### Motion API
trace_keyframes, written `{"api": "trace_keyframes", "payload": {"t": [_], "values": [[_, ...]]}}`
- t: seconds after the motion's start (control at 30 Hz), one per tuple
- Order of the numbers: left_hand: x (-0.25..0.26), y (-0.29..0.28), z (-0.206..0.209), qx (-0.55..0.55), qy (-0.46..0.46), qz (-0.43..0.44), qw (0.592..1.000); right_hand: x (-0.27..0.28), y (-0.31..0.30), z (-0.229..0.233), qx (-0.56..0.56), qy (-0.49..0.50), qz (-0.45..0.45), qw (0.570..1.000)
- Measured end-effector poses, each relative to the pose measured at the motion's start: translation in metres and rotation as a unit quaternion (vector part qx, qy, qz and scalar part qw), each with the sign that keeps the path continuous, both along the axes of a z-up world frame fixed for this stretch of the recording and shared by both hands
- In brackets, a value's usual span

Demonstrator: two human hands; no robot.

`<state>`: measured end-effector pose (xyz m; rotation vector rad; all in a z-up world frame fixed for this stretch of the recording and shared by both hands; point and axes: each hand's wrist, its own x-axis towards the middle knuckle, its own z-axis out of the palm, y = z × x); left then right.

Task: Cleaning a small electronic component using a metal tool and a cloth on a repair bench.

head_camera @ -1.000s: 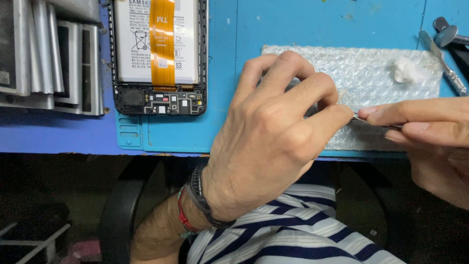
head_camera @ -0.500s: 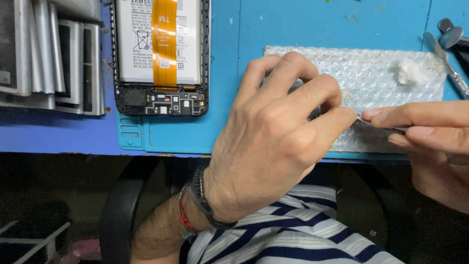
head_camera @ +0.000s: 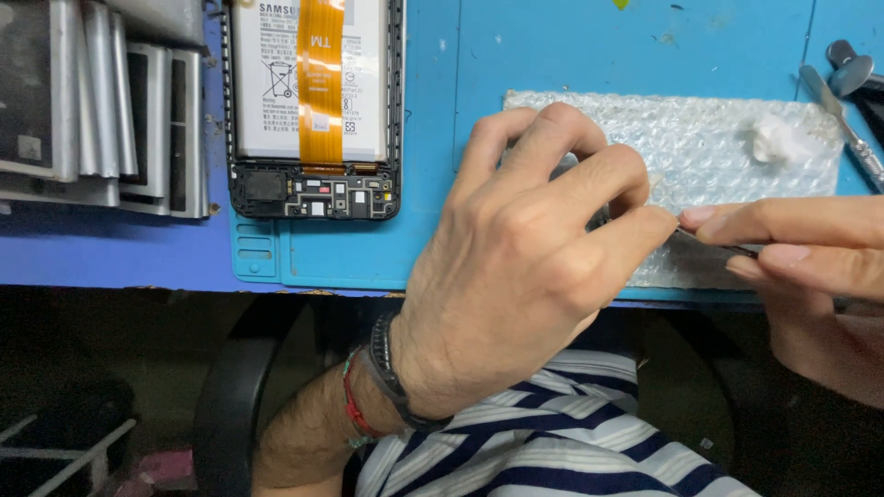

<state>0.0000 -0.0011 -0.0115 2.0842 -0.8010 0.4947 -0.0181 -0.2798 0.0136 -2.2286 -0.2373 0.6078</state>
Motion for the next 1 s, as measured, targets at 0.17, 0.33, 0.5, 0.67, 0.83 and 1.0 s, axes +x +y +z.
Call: {"api": "trace_keyframes", "payload": {"t": [0.17,0.33,0.5,0.67,0.83,1.0], "values": [[0.000,0.000,0.001,-0.007,0.004,-0.001,1.000,-0.005,0.002,-0.001,-0.016,-0.056,0.029,0.998],[0.000,0.000,0.001,-0.005,0.001,0.000,1.000,-0.003,-0.001,-0.004,-0.017,-0.014,0.004,1.000],[-0.001,0.001,0.002,0.000,0.004,0.000,1.000,-0.008,-0.008,-0.009,0.006,-0.174,0.125,0.977],[0.000,0.000,0.002,-0.003,0.001,0.000,1.000,-0.007,-0.002,-0.002,-0.017,-0.090,0.056,0.994],[0.000,0.000,0.002,0.002,0.000,0.000,1.000,-0.001,-0.002,-0.005,-0.008,-0.041,-0.014,0.999],[-0.001,0.001,0.002,0.003,0.001,0.001,1.000,-0.006,-0.007,-0.012,-0.041,-0.138,0.082,0.986]]}}
